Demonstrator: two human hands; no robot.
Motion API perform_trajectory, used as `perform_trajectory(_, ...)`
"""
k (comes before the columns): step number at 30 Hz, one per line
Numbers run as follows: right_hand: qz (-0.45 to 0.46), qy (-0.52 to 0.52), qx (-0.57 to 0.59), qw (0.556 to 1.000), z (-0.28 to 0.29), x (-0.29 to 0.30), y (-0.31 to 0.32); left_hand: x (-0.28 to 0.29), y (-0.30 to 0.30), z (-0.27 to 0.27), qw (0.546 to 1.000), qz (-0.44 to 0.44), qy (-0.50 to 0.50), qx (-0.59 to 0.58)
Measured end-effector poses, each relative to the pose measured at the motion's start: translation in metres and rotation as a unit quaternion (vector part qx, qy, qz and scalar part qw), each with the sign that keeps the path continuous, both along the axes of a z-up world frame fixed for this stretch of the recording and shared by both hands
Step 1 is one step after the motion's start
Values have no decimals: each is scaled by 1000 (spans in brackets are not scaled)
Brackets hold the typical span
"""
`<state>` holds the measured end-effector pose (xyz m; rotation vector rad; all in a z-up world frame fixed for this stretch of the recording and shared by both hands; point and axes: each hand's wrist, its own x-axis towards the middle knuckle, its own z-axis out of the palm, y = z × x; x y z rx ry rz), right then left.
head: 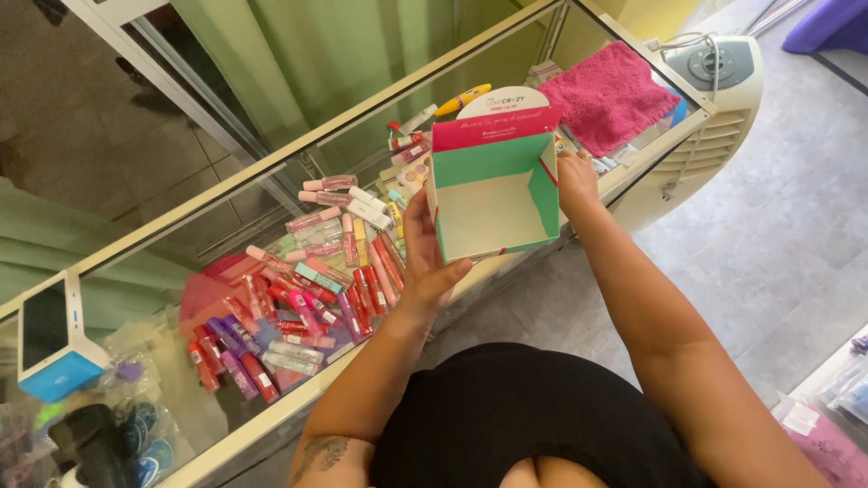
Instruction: Packing and organizing lipsticks into a cardboard display box on a glass counter.
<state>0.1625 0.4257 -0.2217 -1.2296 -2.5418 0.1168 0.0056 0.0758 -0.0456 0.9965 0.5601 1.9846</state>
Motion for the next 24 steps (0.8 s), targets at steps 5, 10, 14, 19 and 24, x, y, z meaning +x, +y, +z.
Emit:
perform_trajectory(5, -19, 96, 39, 994, 29, 21, -29, -10, -8, -2, 999, -2, 34, 15)
perform_trajectory(10, -24, 312, 48, 949, 156, 88, -117, -21, -16, 4, 998, -46, 25, 18)
perform_trajectory(14, -65, 465, 13, 883, 254, 118, -234, -24, -21, 7, 995, -87, 44, 12)
perform_trajectory(19, 40, 276, 66, 958, 307, 80, -331, -23, -31, 0, 988, -144, 47, 22)
perform_trajectory(24, -15, 161, 90, 983, 315, 45, -369, -24, -46, -10, 983, -173, 57, 20)
